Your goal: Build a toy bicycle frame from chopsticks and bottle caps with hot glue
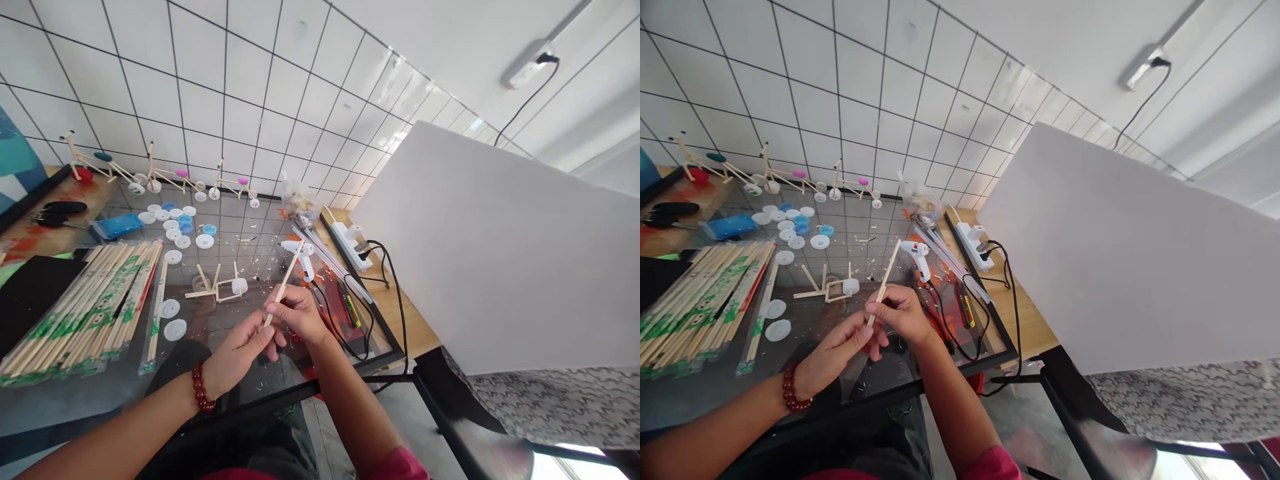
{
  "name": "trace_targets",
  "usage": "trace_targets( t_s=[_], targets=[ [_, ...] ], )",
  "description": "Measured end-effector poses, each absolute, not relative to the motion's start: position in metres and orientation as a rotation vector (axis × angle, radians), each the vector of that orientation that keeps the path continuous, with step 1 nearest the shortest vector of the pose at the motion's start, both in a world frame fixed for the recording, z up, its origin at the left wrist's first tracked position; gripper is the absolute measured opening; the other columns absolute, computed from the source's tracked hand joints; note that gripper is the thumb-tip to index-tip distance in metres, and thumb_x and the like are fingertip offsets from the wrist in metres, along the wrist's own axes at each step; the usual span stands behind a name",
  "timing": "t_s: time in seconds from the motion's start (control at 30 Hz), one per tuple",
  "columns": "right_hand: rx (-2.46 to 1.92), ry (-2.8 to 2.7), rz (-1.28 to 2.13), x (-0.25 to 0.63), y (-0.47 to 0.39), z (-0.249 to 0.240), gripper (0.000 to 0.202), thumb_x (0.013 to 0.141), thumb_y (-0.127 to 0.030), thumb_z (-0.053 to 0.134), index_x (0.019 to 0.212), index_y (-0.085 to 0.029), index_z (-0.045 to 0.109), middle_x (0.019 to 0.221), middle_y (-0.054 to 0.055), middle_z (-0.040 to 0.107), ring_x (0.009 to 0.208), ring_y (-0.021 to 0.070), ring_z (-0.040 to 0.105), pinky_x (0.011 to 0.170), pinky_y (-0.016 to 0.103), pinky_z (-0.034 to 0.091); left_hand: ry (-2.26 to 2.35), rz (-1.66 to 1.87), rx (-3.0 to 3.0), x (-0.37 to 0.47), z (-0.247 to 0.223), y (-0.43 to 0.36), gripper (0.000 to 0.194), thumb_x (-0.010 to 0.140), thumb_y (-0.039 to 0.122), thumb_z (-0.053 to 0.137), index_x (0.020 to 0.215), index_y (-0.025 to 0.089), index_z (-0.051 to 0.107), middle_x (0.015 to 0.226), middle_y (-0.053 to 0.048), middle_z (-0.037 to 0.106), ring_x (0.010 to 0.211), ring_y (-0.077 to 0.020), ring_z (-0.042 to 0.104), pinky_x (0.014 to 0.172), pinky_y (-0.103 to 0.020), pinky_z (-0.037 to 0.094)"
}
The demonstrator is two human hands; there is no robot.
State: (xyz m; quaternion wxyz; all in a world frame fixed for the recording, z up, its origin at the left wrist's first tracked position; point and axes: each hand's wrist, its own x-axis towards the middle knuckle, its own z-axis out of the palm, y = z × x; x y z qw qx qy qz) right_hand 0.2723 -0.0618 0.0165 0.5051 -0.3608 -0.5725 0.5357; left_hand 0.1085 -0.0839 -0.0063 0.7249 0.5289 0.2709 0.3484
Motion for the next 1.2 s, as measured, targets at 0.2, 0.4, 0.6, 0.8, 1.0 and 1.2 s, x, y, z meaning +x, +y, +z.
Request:
trace_targets(
  t_s=[0.2, 0.4, 0.6, 0.8, 1.0, 1.2],
  targets=[
    [-0.770, -1.479, 1.379, 0.271, -0.064, 0.013, 0.023, 0.081, -0.037, 0.078, 0.075, -0.017, 0.069, 0.066, -0.002, 0.058, 0.044, 0.0081, 0.054, 0.044, 0.021, 0.042, 0.743, 0.774, 1.300, 0.111, -0.014, -0.091, 0.048, 0.096, 0.062, 0.039, 0.089, 0.018, 0.056, 0.051, 0.007, 0.045, 0.042, -0.0092, 0.038, 0.044, -0.024, 0.032],
    [-0.826, -1.563, 1.174, 0.269, -0.064, 0.014, 0.016, 0.085, -0.030, 0.075, 0.078, -0.017, 0.072, 0.062, -0.002, 0.059, 0.046, 0.0079, 0.054, 0.048, 0.021, 0.043, 0.752, 0.853, 1.277, 0.114, -0.009, -0.088, 0.048, 0.094, 0.064, 0.041, 0.084, 0.019, 0.053, 0.051, 0.008, 0.038, 0.044, -0.0094, 0.033, 0.045, -0.025, 0.028],
    [-0.899, -1.666, 0.998, 0.271, -0.063, 0.013, 0.018, 0.086, -0.033, 0.073, 0.079, -0.018, 0.074, 0.062, -0.001, 0.061, 0.050, 0.0091, 0.053, 0.049, 0.021, 0.043, 0.790, 0.831, 1.332, 0.113, -0.005, -0.089, 0.042, 0.097, 0.057, 0.038, 0.079, 0.021, 0.047, 0.050, 0.008, 0.041, 0.043, -0.0097, 0.035, 0.046, -0.025, 0.029],
    [-0.954, -1.691, 0.897, 0.271, -0.064, 0.011, 0.023, 0.086, -0.040, 0.072, 0.077, -0.019, 0.075, 0.068, 0.003, 0.067, 0.056, 0.0115, 0.055, 0.052, 0.023, 0.045, 0.828, 0.787, 1.370, 0.112, -0.001, -0.090, 0.041, 0.098, 0.054, 0.033, 0.076, 0.022, 0.046, 0.051, 0.007, 0.044, 0.040, -0.0092, 0.037, 0.044, -0.025, 0.029],
    [-0.936, -1.735, 0.802, 0.270, -0.066, 0.014, 0.022, 0.088, -0.039, 0.070, 0.081, -0.018, 0.075, 0.070, 0.003, 0.069, 0.058, 0.0117, 0.058, 0.056, 0.024, 0.046, 0.831, 0.786, 1.374, 0.112, -0.003, -0.088, 0.041, 0.098, 0.055, 0.034, 0.077, 0.022, 0.046, 0.051, 0.007, 0.045, 0.039, -0.0088, 0.036, 0.043, -0.025, 0.029],
    [-0.993, -1.749, 0.817, 0.270, -0.065, 0.015, 0.025, 0.088, -0.043, 0.069, 0.078, -0.020, 0.074, 0.070, 0.004, 0.069, 0.060, 0.0139, 0.058, 0.058, 0.027, 0.047, 0.833, 0.780, 1.335, 0.114, -0.007, -0.088, 0.046, 0.095, 0.062, 0.037, 0.080, 0.021, 0.051, 0.054, 0.005, 0.050, 0.041, -0.0101, 0.041, 0.044, -0.025, 0.033]
  ],
)
